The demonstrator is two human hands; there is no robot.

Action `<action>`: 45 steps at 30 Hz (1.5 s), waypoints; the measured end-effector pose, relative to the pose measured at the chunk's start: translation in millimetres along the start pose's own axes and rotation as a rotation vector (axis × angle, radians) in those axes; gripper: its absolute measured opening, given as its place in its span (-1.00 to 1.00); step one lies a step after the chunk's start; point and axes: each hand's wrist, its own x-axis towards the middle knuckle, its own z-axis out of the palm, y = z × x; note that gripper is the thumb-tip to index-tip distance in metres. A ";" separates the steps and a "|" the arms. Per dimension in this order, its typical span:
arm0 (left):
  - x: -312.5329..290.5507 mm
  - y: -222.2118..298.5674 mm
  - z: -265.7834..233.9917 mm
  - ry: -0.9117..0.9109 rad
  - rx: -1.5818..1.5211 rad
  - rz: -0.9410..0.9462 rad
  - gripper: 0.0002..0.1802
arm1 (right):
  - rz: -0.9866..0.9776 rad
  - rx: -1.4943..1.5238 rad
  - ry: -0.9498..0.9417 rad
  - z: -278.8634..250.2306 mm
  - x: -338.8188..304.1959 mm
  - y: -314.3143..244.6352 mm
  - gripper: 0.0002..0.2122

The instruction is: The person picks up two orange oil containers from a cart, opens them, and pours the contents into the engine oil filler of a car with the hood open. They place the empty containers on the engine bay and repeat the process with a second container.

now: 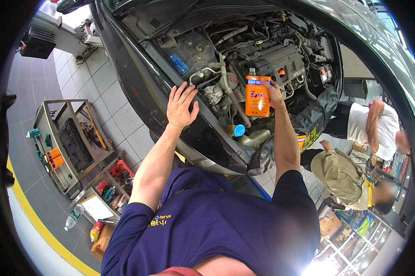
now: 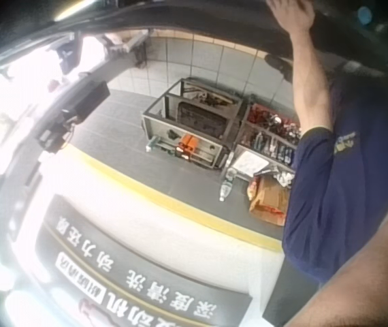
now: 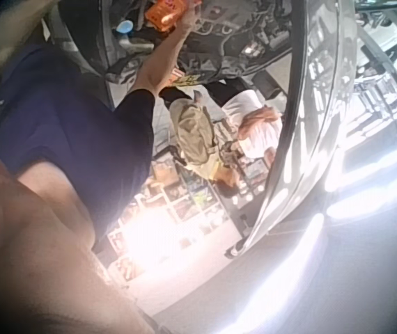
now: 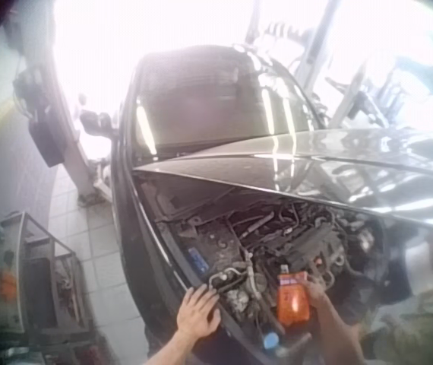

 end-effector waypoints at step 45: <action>-0.9 -0.4 0.4 -0.003 -0.001 -0.007 -0.50 | 0.067 -0.084 0.134 12.3 -2.6 -7.7 0.02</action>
